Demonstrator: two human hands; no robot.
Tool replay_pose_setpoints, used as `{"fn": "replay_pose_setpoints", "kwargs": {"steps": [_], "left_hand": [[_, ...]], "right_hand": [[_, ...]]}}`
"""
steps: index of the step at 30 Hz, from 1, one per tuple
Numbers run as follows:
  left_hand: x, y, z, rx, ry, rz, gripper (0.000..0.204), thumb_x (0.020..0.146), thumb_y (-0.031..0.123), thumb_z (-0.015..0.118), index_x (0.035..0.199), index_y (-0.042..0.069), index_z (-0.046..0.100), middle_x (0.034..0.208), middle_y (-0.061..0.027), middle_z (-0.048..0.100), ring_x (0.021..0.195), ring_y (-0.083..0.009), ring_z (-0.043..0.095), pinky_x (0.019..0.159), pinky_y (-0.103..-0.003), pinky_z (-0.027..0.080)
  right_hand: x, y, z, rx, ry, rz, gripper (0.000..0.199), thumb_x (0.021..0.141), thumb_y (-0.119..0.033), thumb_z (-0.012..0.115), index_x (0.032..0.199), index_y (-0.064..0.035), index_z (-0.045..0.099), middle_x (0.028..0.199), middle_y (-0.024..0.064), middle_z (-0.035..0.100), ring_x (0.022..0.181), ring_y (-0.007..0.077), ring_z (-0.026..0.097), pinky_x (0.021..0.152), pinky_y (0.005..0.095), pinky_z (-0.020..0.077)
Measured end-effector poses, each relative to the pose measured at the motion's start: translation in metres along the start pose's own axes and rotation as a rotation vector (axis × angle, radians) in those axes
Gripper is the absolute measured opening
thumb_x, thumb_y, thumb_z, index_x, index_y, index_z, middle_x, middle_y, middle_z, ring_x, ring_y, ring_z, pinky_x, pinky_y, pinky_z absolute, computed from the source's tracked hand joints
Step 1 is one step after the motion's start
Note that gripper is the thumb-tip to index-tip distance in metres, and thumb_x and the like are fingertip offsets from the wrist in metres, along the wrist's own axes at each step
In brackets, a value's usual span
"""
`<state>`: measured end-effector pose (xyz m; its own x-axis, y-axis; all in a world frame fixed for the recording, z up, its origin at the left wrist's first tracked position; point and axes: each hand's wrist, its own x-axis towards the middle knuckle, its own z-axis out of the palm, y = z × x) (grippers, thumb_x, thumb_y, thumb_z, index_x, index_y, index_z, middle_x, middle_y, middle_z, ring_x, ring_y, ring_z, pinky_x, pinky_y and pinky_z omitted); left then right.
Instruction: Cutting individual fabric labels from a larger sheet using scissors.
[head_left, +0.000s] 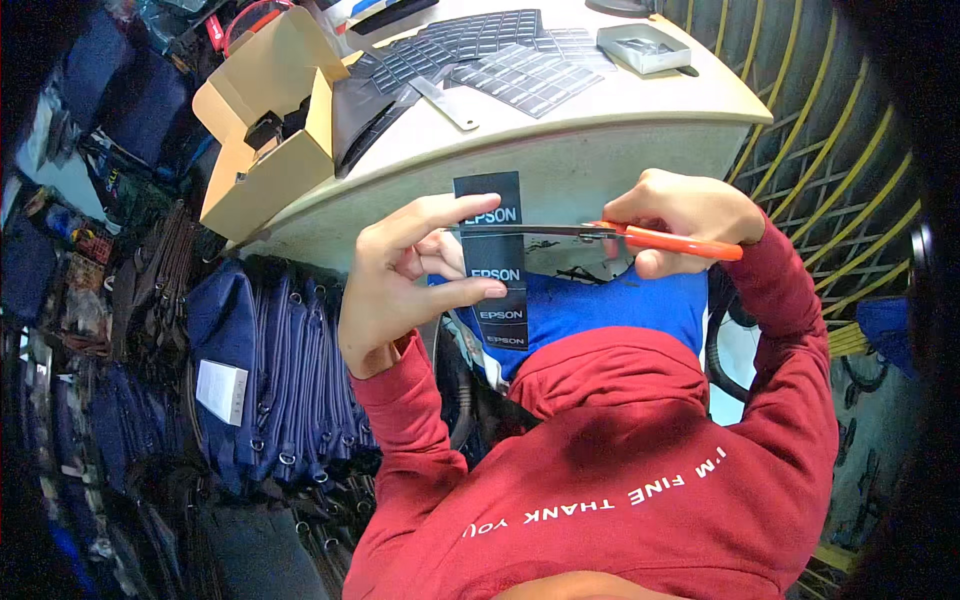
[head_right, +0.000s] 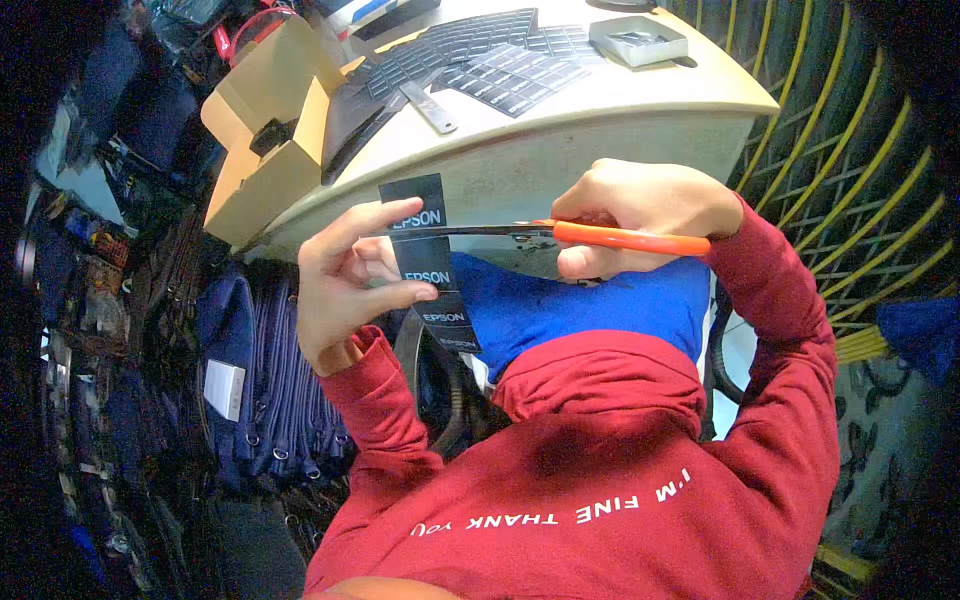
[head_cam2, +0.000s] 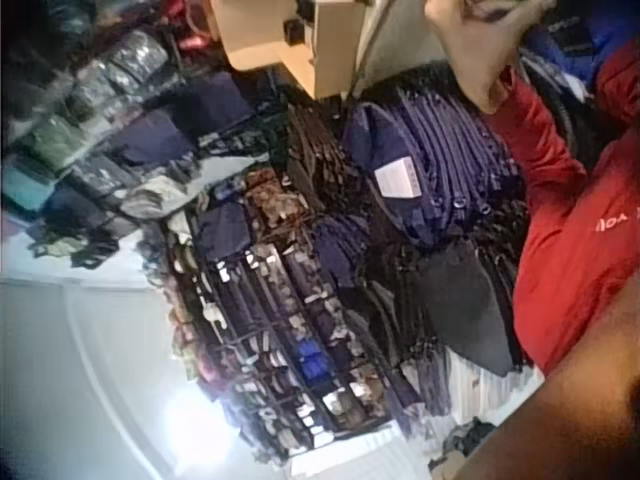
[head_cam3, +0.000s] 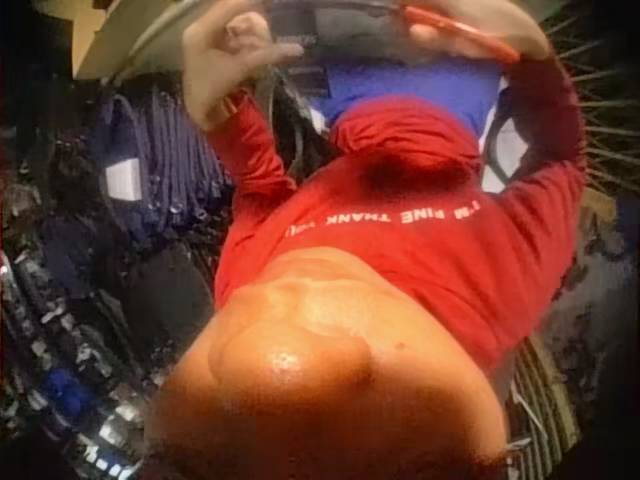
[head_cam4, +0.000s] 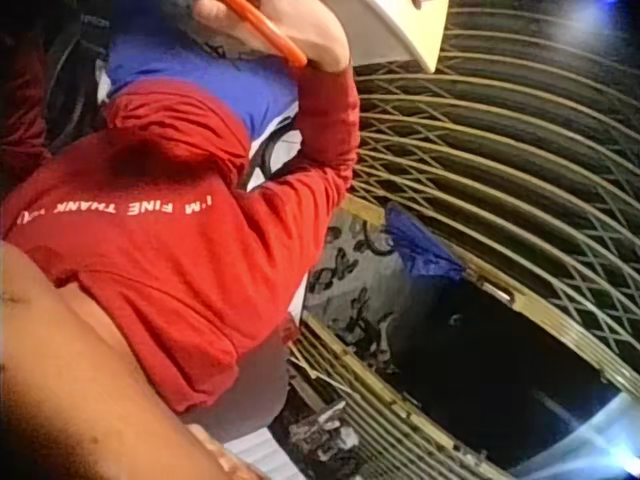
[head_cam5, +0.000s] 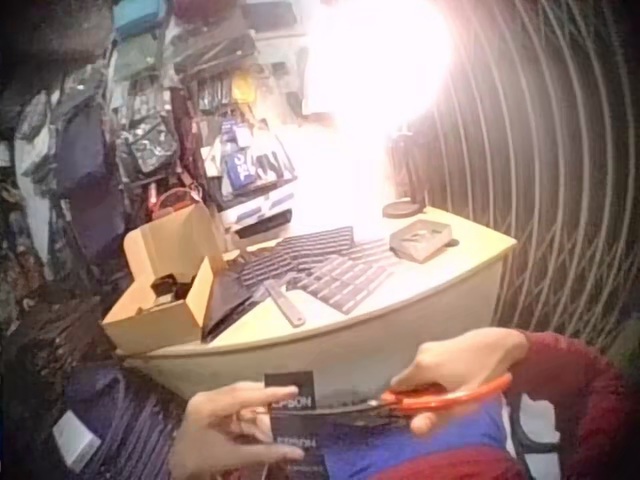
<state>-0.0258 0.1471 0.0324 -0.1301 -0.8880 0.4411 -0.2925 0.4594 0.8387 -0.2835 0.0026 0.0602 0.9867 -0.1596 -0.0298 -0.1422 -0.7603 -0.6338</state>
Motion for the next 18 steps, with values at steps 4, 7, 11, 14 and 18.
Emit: {"fn": "replay_pose_setpoints", "kwargs": {"steps": [4, 7, 11, 14, 18], "left_hand": [[-0.0009, 0.0001, -0.0013, 0.011, 0.004, -0.01, 0.065, 0.058, -0.01, 0.08, 0.119, 0.001, 0.06, 0.095, -0.0008, 0.057, 0.068, -0.0021, 0.052, 0.06, -0.016, 0.046], [-0.0003, 0.0011, -0.001, 0.019, 0.002, -0.016, 0.065, 0.058, -0.01, 0.08, 0.119, 0.0, 0.059, 0.095, -0.0006, 0.057, 0.068, -0.0019, 0.051, 0.06, -0.016, 0.045], [0.0002, 0.0002, -0.0016, 0.021, -0.016, -0.006, 0.065, 0.058, -0.009, 0.08, 0.119, 0.0, 0.059, 0.094, -0.0006, 0.056, 0.068, -0.002, 0.051, 0.059, -0.016, 0.044], [-0.0003, -0.0035, -0.0004, -0.021, -0.007, -0.036, 0.065, 0.058, -0.009, 0.08, 0.119, 0.0, 0.059, 0.093, -0.0004, 0.056, 0.068, -0.0021, 0.051, 0.06, -0.017, 0.045], [0.0004, 0.0008, -0.0002, -0.009, -0.021, -0.044, 0.065, 0.059, -0.009, 0.08, 0.12, 0.0, 0.059, 0.091, -0.0003, 0.056, 0.068, -0.0022, 0.051, 0.06, -0.017, 0.047]], "right_hand": [[0.0021, 0.0016, 0.0014, 0.015, -0.017, -0.034, 0.056, 0.084, -0.052, 0.056, 0.069, 0.002, 0.053, 0.055, 0.0149, 0.05, 0.049, 0.0284, 0.049, 0.05, 0.0398, 0.0384], [0.0036, 0.0073, 0.0046, 0.051, -0.007, -0.032, 0.065, 0.08, -0.063, 0.052, 0.075, 0.0022, 0.057, 0.054, 0.0121, 0.051, 0.048, 0.0264, 0.051, 0.048, 0.038, 0.0393], [0.0038, 0.0092, 0.0035, 0.021, -0.019, -0.017, 0.078, 0.076, -0.075, 0.047, 0.08, 0.0022, 0.061, 0.053, 0.009, 0.051, 0.048, 0.0238, 0.053, 0.047, 0.036, 0.0402], [0.0042, 0.0087, 0.003, 0.005, -0.025, -0.016, 0.078, 0.076, -0.074, 0.047, 0.08, 0.002, 0.061, 0.054, 0.0092, 0.052, 0.048, 0.0242, 0.054, 0.047, 0.0362, 0.0406], [0.0026, 0.008, 0.0039, 0.018, -0.011, -0.009, 0.077, 0.076, -0.074, 0.047, 0.08, 0.0018, 0.061, 0.054, 0.0095, 0.052, 0.048, 0.0251, 0.054, 0.047, 0.0366, 0.0405]]}}
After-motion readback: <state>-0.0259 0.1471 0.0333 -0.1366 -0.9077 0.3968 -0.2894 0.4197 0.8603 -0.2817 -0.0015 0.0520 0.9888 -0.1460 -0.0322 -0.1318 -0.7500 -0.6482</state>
